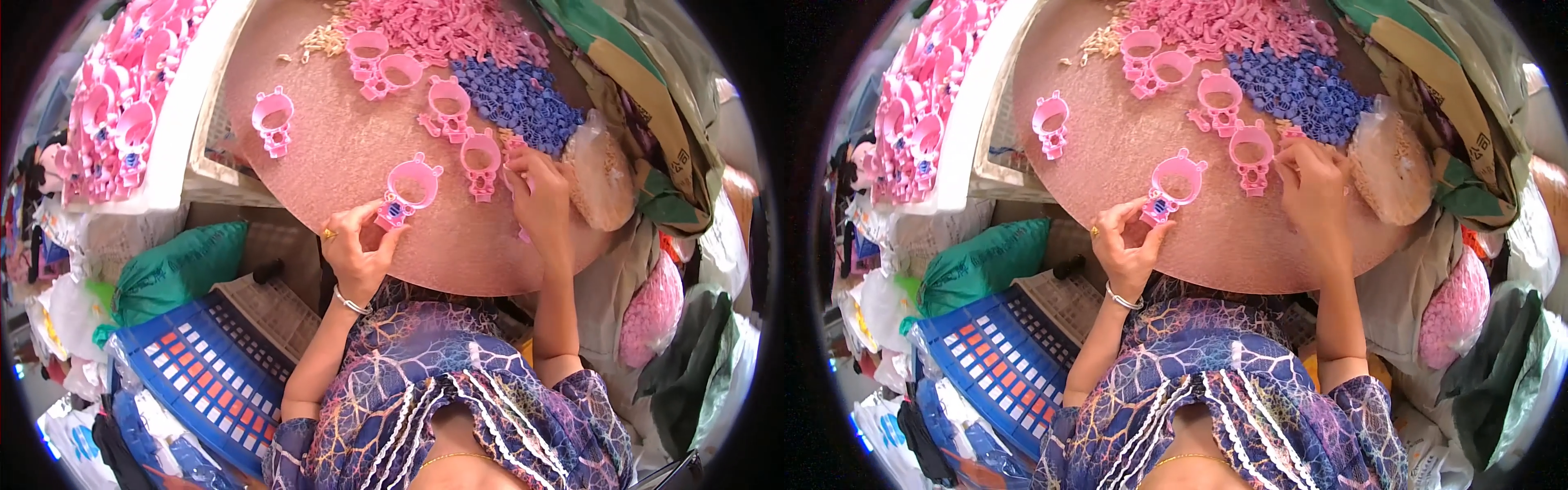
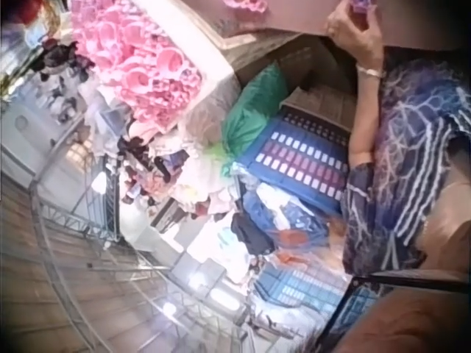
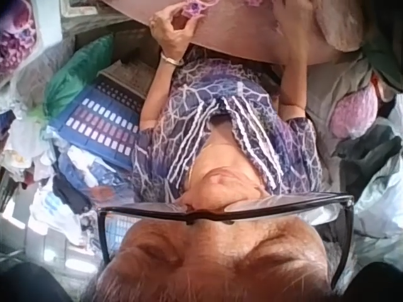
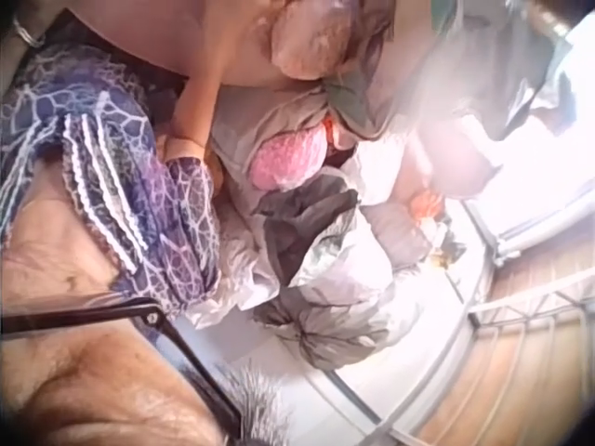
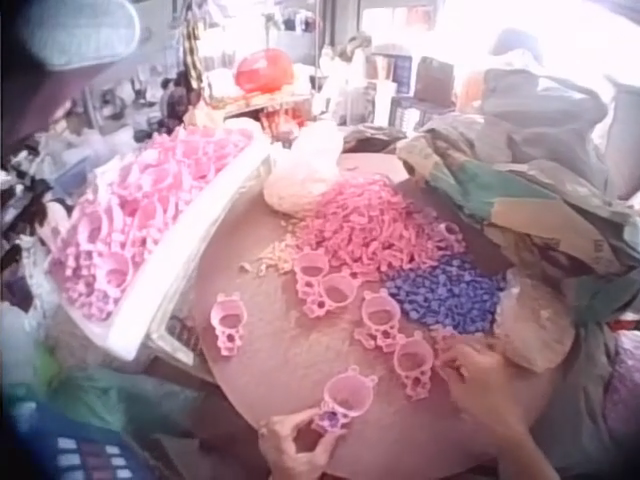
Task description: Assembling small pink plastic cartoon character toy frames by hand.
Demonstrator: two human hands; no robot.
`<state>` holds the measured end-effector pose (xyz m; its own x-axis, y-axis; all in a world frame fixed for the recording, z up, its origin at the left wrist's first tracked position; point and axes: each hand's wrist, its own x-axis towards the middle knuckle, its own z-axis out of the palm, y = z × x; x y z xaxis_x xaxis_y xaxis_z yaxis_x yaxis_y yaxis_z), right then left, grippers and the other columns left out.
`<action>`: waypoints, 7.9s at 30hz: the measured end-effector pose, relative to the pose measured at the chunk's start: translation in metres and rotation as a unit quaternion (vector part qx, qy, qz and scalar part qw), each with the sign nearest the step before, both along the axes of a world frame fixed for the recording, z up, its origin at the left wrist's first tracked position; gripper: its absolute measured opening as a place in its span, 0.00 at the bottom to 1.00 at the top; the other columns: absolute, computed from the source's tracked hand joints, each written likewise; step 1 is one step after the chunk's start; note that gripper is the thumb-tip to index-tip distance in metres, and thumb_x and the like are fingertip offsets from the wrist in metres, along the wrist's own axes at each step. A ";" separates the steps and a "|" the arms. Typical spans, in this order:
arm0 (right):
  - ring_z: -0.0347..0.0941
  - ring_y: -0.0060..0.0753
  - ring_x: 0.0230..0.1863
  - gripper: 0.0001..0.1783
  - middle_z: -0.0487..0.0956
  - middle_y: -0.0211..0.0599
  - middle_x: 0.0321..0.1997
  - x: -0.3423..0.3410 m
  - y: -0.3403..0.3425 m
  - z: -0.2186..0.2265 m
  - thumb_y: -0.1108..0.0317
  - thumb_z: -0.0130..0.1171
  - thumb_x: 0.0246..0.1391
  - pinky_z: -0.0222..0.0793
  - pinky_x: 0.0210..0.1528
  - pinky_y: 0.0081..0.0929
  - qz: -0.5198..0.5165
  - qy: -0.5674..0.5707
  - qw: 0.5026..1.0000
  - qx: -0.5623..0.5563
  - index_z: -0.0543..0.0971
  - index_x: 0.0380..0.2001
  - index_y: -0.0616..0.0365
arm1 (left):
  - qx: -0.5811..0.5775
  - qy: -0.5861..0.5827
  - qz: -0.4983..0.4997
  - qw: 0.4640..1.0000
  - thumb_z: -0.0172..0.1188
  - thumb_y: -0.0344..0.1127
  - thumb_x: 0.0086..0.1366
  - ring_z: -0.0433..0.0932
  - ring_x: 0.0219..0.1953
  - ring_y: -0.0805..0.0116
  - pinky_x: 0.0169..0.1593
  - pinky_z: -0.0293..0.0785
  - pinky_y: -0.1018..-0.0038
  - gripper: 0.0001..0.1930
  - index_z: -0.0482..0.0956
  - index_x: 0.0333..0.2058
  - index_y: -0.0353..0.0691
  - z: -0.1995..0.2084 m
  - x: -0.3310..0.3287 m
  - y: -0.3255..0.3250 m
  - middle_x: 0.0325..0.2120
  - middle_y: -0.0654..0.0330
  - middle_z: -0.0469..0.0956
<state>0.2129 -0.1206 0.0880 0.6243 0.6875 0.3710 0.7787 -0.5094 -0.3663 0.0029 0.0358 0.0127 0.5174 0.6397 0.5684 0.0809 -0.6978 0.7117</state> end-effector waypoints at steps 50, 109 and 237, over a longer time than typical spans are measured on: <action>0.74 0.32 0.41 0.11 0.83 0.26 0.36 -0.060 0.045 0.008 0.77 0.63 0.44 0.58 0.53 0.35 0.244 0.043 0.969 -0.005 0.85 0.33 0.50 | 0.052 -0.005 -0.038 0.998 0.79 0.35 0.48 0.80 0.37 0.66 0.45 0.71 0.68 0.26 0.78 0.46 0.44 0.003 -0.005 0.007 0.40 0.64 0.85; 0.70 0.44 0.57 0.18 0.76 0.36 0.56 -0.109 0.026 -0.030 0.69 0.64 0.53 0.56 0.60 0.45 0.261 0.162 0.951 0.027 0.81 0.48 0.45 | -0.804 -0.124 -0.173 0.555 0.52 0.36 0.75 0.76 0.57 0.63 0.67 0.71 0.64 0.20 0.70 0.60 0.31 0.019 -0.082 -0.059 0.55 0.53 0.76; 0.78 0.38 0.46 0.15 0.82 0.36 0.44 -0.081 0.037 -0.012 0.73 0.77 0.39 0.69 0.51 0.33 0.135 0.268 0.953 0.045 0.85 0.33 0.56 | 0.061 -0.015 -0.058 0.996 0.77 0.23 0.44 0.82 0.43 0.60 0.49 0.73 0.65 0.21 0.79 0.37 0.38 -0.003 -0.019 -0.018 0.41 0.59 0.80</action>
